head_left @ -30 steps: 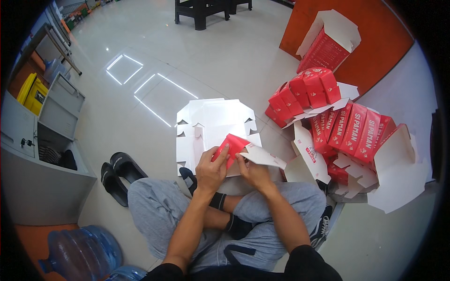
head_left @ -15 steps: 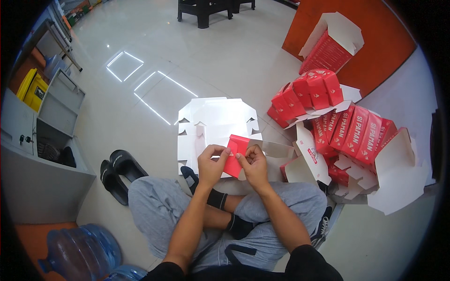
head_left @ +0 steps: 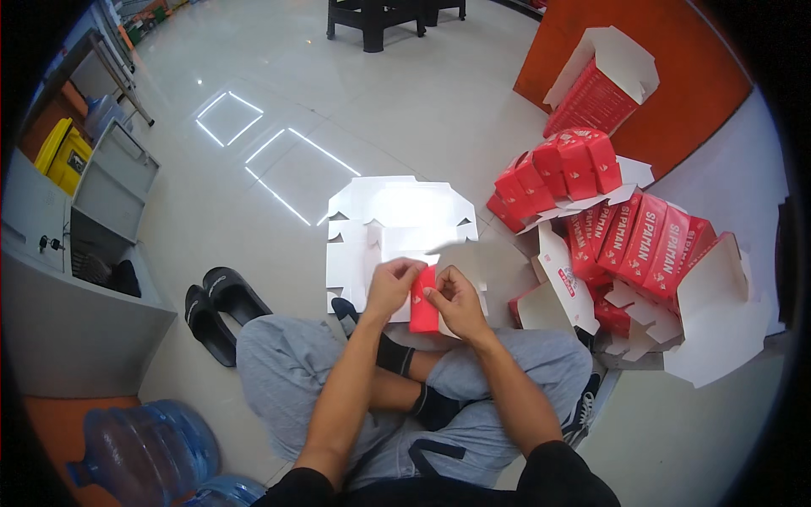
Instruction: The person sits on the floor and assembles red and white cardboard food boxes. They fold the flat sheets along pre-scored lines, tuck the flaps into slots, and form the box structure. The person handles the boxes one at a time, placing the finished units into a growing stack.
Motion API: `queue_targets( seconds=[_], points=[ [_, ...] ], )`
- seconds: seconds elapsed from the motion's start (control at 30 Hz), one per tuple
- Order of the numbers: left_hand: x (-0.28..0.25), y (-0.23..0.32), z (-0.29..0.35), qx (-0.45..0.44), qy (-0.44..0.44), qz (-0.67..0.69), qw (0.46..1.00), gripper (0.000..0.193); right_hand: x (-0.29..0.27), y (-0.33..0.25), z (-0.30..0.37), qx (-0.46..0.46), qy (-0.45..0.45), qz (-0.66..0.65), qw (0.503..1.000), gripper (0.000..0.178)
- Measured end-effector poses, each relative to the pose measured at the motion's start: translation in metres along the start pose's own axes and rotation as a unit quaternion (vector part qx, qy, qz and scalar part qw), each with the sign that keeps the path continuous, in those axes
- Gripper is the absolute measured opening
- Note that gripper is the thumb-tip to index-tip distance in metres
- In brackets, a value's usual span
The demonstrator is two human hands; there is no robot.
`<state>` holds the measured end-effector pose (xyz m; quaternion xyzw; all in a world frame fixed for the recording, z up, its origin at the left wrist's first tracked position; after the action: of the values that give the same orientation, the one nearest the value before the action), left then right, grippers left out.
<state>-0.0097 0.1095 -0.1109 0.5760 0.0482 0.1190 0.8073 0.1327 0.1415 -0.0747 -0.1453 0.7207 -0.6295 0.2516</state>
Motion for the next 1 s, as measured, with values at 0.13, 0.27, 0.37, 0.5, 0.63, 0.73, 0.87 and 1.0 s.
queue_targets(
  seconds=[0.13,0.27,0.37,0.5,0.63,0.73,0.87,1.0],
  points=[
    [0.007,-0.029,-0.002,0.001,0.013,0.112,0.994,0.03,-0.002,-0.009,0.001,-0.012,-0.018,0.09,0.996,0.017],
    [0.022,-0.028,0.004,-0.015,-0.023,0.175,0.984,0.034,-0.019,-0.007,0.003,0.03,0.025,0.036,0.999,0.021],
    [0.035,-0.041,0.01,-0.059,-0.059,0.219,0.972,0.037,-0.025,0.011,0.004,0.08,0.036,-0.026,0.996,0.026],
    [0.052,-0.047,0.017,-0.077,-0.099,0.214,0.969,0.039,-0.036,0.027,0.018,0.132,0.043,-0.038,0.99,0.031],
    [0.06,-0.045,0.021,-0.016,-0.072,0.118,0.99,0.032,-0.042,0.036,0.04,0.155,0.114,-0.08,0.978,0.034],
    [0.061,-0.043,0.022,0.026,-0.042,0.063,0.997,0.028,-0.048,0.045,0.048,0.154,0.135,-0.028,0.978,0.034],
    [0.063,-0.04,0.022,0.045,-0.026,0.038,0.998,0.028,-0.059,0.034,0.044,0.135,0.109,0.072,0.982,0.029],
    [0.067,-0.047,0.019,0.044,-0.027,0.021,0.998,0.032,-0.064,0.013,0.037,0.09,0.068,0.154,0.982,0.017]
  ],
)
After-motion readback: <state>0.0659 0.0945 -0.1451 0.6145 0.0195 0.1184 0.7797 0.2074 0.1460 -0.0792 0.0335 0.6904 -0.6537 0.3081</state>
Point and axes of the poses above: each hand's wrist, its own z-axis away from the middle knuckle, its own x-axis out of the palm, y = z × x, the point moved 9 cm from there along -z, towards the middle knuckle, and after that the axes turned 5 degrees about -x, right-handed, at the moved point
